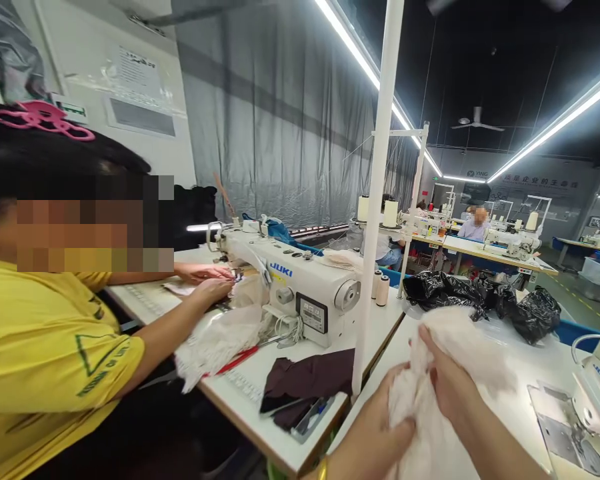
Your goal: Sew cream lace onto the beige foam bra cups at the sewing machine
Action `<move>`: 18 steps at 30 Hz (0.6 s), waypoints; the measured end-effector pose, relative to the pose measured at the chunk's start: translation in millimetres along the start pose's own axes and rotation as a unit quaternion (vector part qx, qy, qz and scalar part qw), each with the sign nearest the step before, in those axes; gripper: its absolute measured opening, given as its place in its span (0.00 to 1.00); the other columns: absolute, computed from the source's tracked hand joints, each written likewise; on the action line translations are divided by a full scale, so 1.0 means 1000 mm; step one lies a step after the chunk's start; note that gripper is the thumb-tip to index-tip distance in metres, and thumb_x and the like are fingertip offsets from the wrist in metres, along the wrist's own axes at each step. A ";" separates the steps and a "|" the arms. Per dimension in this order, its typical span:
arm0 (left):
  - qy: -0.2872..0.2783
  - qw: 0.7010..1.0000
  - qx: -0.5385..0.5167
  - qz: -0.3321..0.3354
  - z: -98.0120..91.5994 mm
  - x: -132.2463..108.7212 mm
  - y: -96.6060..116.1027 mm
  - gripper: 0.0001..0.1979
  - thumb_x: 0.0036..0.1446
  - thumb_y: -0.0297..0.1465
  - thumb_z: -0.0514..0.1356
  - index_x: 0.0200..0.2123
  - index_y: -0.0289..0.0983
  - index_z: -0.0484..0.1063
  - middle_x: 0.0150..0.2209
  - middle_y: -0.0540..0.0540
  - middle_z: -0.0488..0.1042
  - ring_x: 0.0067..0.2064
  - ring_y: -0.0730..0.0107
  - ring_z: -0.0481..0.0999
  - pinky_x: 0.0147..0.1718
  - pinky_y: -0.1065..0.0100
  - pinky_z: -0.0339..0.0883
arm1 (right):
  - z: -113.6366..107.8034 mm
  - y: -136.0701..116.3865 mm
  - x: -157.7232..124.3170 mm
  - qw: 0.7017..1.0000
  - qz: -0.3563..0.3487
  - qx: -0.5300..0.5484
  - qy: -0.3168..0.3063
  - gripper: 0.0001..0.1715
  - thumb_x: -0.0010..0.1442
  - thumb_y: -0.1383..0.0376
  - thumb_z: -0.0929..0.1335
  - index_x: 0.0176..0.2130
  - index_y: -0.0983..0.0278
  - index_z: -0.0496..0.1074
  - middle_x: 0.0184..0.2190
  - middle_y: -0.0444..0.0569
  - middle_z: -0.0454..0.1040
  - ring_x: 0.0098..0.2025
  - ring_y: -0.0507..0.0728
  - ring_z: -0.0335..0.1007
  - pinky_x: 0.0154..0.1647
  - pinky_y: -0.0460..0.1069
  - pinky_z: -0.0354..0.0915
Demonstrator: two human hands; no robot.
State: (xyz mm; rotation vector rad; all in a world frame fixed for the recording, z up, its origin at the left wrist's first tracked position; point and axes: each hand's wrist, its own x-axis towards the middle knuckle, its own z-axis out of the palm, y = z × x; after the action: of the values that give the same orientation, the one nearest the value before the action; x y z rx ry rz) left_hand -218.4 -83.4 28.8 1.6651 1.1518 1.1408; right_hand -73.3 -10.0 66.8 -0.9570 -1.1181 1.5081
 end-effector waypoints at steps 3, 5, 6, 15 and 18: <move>0.078 0.975 0.203 -0.048 -0.007 0.030 0.014 0.42 0.55 0.23 0.55 0.72 0.36 0.46 0.65 0.38 0.69 0.64 0.58 0.71 0.63 0.62 0.64 | 0.012 -0.012 0.046 0.998 0.021 -0.048 -0.016 0.30 0.50 0.49 0.79 0.47 0.59 0.75 0.36 0.48 0.81 0.40 0.59 0.76 0.41 0.52 0.70; 0.076 0.939 0.322 -0.094 -0.008 0.050 0.011 0.42 0.58 0.23 0.55 0.74 0.33 0.42 0.64 0.34 0.69 0.62 0.54 0.73 0.59 0.61 0.67 | 0.011 -0.002 0.059 0.997 0.030 -0.072 -0.025 0.31 0.49 0.54 0.80 0.50 0.59 0.74 0.37 0.47 0.80 0.40 0.58 0.75 0.43 0.53 0.68; 0.067 0.924 0.360 -0.111 -0.006 0.058 0.006 0.42 0.59 0.24 0.56 0.74 0.32 0.43 0.63 0.31 0.69 0.60 0.50 0.74 0.57 0.59 0.69 | 0.007 0.007 0.059 0.995 0.034 -0.085 -0.028 0.33 0.48 0.56 0.80 0.51 0.59 0.72 0.36 0.46 0.79 0.40 0.58 0.75 0.44 0.53 0.68; 0.025 0.837 0.535 -0.113 0.007 0.073 -0.018 0.40 0.56 0.14 0.53 0.72 0.33 0.57 0.60 0.29 0.70 0.59 0.45 0.72 0.58 0.54 0.65 | -0.082 0.065 0.007 0.986 0.008 -0.149 -0.067 0.25 0.53 0.59 0.72 0.50 0.62 0.69 0.39 0.48 0.76 0.43 0.59 0.75 0.48 0.53 0.67; 0.039 0.805 0.581 -0.110 0.005 0.075 -0.009 0.38 0.56 0.13 0.51 0.71 0.31 0.60 0.65 0.23 0.64 0.63 0.36 0.68 0.60 0.42 0.60 | -0.105 0.055 -0.018 0.981 -0.004 -0.180 -0.076 0.19 0.52 0.62 0.73 0.45 0.62 0.75 0.40 0.49 0.77 0.43 0.60 0.74 0.49 0.54 0.67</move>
State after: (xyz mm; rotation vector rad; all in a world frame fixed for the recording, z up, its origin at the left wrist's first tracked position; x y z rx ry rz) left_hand -202.1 -9.8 36.0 2.2202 2.2940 0.2578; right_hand 16.4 -13.4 -13.7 -1.0901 -1.5400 1.4170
